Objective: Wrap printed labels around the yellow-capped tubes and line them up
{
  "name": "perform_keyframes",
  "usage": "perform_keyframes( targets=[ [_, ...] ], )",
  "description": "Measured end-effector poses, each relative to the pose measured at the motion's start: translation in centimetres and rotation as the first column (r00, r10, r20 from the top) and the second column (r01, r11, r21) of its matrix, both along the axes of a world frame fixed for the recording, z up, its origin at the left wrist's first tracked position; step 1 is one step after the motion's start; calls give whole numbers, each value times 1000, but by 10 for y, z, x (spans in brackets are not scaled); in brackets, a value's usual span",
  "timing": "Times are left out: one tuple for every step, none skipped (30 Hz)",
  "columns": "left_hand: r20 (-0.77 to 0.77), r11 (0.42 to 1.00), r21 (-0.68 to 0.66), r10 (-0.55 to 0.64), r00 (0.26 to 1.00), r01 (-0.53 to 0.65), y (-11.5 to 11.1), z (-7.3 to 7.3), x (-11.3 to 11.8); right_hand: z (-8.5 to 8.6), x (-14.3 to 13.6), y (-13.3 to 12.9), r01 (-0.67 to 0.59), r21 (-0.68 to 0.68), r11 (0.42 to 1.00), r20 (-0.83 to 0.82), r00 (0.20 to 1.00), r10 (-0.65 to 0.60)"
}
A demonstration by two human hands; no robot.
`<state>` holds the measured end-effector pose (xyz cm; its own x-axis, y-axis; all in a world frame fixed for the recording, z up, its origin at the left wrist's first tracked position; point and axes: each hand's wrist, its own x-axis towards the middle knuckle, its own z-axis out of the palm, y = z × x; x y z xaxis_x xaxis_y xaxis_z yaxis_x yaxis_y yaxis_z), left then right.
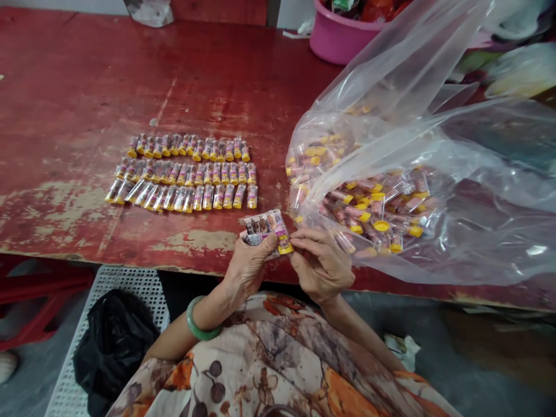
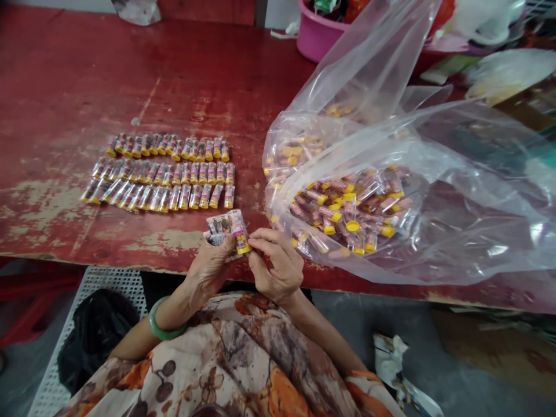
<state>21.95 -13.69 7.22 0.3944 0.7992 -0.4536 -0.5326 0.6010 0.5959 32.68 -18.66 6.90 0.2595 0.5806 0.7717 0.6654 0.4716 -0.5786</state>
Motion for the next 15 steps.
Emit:
perform_keyframes(
  targets=[
    [0, 1000, 7, 4, 1000, -4, -1, 0, -1, 2, -2, 1, 5, 16, 1000, 6, 1000, -5],
    [0, 1000, 17, 5, 1000, -5, -1, 0, -1, 4, -3, 2, 11, 29, 1000, 10, 1000, -11],
    [-2, 1000, 28, 5, 1000, -5, -1, 1, -2, 6, -4, 2, 17, 38, 999, 13, 1000, -18],
    [-5, 999, 36, 3, 1000, -3, -2, 1, -2, 7, -5, 2, 25, 42, 999, 17, 1000, -26],
    [-8, 999, 42, 4, 1000, -3, -3, 1, -2, 7, -6, 2, 35, 46, 998, 20, 999, -36],
    [-8, 999, 45, 5, 1000, -5, -3, 1, -2, 7, -6, 2, 47, 47, 998, 22, 999, -48],
    [-7, 999, 44, 6, 1000, -6, -4, 2, -3, 7, -7, 2, 57, 45, 997, 23, 998, -58],
    [-4, 999, 40, 4, 1000, -4, -4, 2, -3, 7, -7, 2, 66, 43, 997, 24, 997, -67],
    [-2, 999, 33, 0, 1000, 0, -5, 3, -3, 6, -8, 2, 72, 43, 997, 25, 997, -73],
    [0, 1000, 28, -6, 1000, 6, -5, 3, -3, 6, -8, 1, 77, 42, 996, 26, 997, -78],
    [1, 1000, 22, -13, 1000, 13, -5, 3, -3, 6, -8, 1, 79, 41, 996, 28, 996, -80],
    [1, 1000, 17, -19, 1000, 19, -5, 3, -3, 7, -8, 1, 80, 39, 996, 31, 996, -81],
    [0, 1000, 15, -20, 1000, 20, -5, 3, -3, 6, -8, 1, 80, 36, 996, 36, 996, -82],
    [-1, 1000, 15, -18, 1000, 18, -4, 3, -4, 6, -8, 1, 81, 31, 996, 43, 996, -82],
    [-3, 1000, 16, -14, 1000, 14, -4, 3, -4, 6, -8, 1, 82, 24, 996, 51, 995, -83]
  ],
)
